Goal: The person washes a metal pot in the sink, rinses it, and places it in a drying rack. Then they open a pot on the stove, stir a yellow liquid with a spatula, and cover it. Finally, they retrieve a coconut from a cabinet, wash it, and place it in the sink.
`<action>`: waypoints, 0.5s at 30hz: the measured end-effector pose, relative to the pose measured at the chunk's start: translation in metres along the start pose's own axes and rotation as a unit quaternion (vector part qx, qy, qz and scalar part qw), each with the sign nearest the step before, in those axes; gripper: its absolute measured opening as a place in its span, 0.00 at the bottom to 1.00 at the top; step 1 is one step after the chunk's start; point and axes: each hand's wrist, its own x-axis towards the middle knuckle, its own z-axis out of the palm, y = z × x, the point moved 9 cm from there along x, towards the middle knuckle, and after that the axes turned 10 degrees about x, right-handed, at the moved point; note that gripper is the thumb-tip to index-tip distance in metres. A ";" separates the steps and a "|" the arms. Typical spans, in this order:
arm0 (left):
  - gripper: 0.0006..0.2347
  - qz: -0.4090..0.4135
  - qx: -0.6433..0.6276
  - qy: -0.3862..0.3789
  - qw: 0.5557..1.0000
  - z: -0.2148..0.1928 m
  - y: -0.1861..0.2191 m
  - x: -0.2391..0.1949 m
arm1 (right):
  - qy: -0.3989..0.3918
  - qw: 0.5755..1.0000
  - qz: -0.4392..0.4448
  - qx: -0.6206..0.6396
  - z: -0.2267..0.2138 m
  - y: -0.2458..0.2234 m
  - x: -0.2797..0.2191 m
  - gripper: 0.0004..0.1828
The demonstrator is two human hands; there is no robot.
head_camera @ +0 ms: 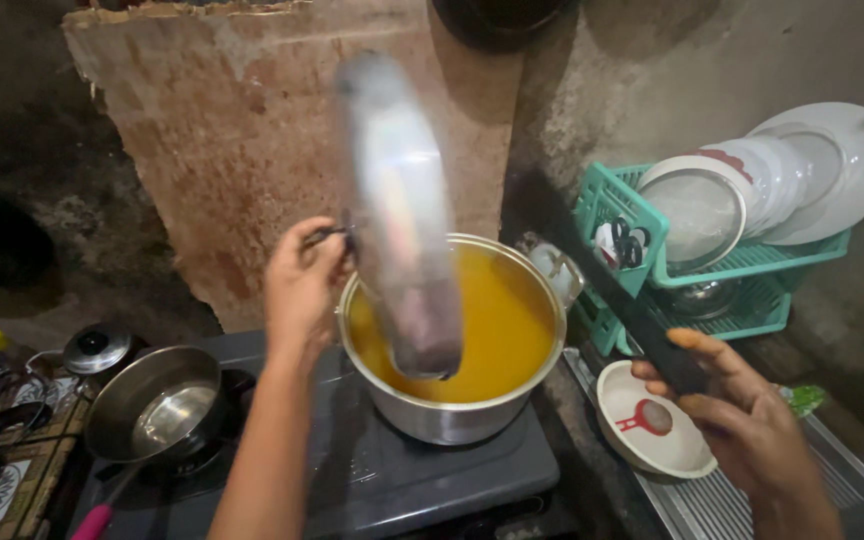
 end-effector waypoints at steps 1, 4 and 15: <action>0.13 0.013 -0.037 0.007 0.999 -0.012 0.008 -0.008 | -0.005 1.000 -0.014 0.015 0.003 -0.004 -0.002 0.37; 0.20 0.007 0.025 0.090 0.996 -0.068 0.017 -0.040 | -0.018 0.995 -0.097 0.031 0.010 -0.015 0.004 0.27; 0.14 -0.026 0.012 0.214 0.977 -0.159 -0.014 -0.169 | 0.020 0.954 -0.143 -0.262 0.047 0.011 0.017 0.08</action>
